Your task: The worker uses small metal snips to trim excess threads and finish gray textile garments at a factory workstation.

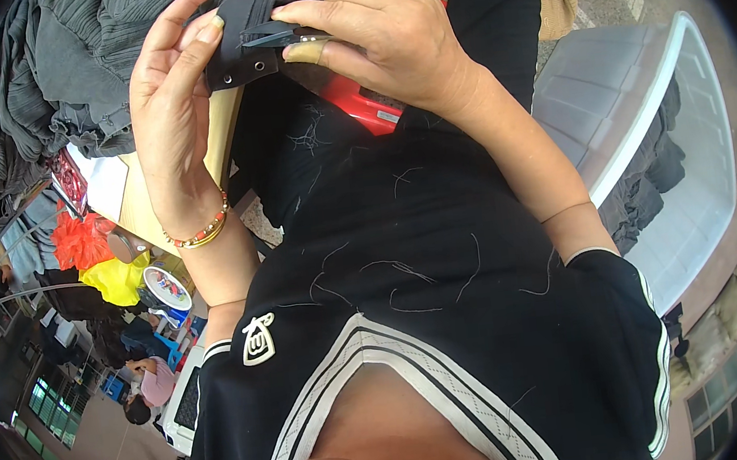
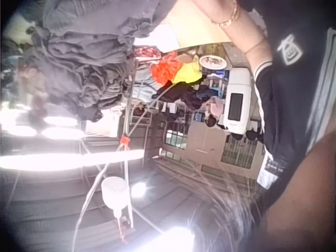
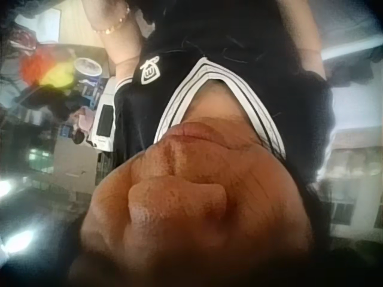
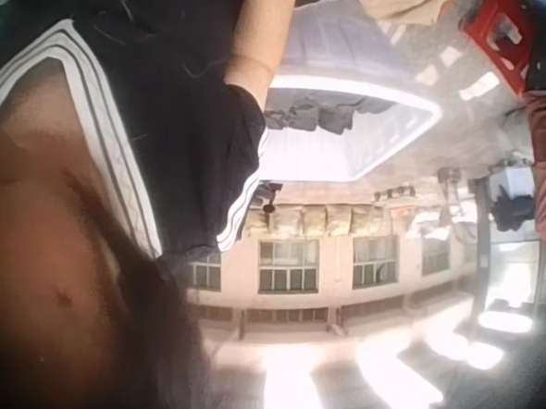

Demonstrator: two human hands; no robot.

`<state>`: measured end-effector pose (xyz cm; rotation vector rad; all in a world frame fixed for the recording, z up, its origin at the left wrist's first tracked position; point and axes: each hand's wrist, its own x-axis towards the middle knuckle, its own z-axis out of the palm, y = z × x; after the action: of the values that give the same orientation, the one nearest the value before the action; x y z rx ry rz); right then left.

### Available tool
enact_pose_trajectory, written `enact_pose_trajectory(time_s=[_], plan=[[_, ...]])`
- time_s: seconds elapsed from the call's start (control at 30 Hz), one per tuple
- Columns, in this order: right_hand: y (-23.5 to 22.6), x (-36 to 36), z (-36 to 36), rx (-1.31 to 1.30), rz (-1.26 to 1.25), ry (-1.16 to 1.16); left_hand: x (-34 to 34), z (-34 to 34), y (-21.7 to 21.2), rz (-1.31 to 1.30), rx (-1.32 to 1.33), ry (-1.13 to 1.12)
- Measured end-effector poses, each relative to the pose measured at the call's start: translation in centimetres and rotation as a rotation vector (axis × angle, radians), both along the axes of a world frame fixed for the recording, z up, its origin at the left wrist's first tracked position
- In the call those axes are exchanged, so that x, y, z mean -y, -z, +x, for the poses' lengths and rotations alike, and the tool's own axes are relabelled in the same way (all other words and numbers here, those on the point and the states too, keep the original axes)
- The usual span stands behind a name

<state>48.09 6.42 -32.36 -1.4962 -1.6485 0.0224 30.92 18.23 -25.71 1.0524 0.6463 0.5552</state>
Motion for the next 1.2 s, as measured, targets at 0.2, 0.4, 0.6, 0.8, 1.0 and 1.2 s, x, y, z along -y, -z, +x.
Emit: enact_pose_trajectory(time_s=[0.2, 0.4, 0.6, 0.8, 1.0, 1.2], plan=[[-0.2, -0.1, 0.2, -0.049, -0.035, -0.050, -0.1, -0.2, 0.2, -0.011, 0.016, 0.021], [-0.4, -0.2, 0.5, -0.084, -0.017, -0.083, -0.2, -0.1, 0.2, 0.001, 0.032, 0.060], [-0.5, -0.3, 0.5, -0.070, -0.020, -0.077, -2.1, 1.5, 4.5, 0.064, 0.782, 0.324], [-0.5, -0.2, 0.7, -0.056, -0.031, -0.085, -0.3, -0.3, 0.3, -0.013, 0.033, 0.072], [-0.4, -0.3, 0.9, -0.034, 0.050, -0.134, -0.2, -0.2, 0.5, -0.031, 0.066, 0.057], [-0.6, 0.0, 0.4, -0.040, -0.002, -0.049, -0.1, -0.1, 0.5, -0.046, 0.066, 0.040]])
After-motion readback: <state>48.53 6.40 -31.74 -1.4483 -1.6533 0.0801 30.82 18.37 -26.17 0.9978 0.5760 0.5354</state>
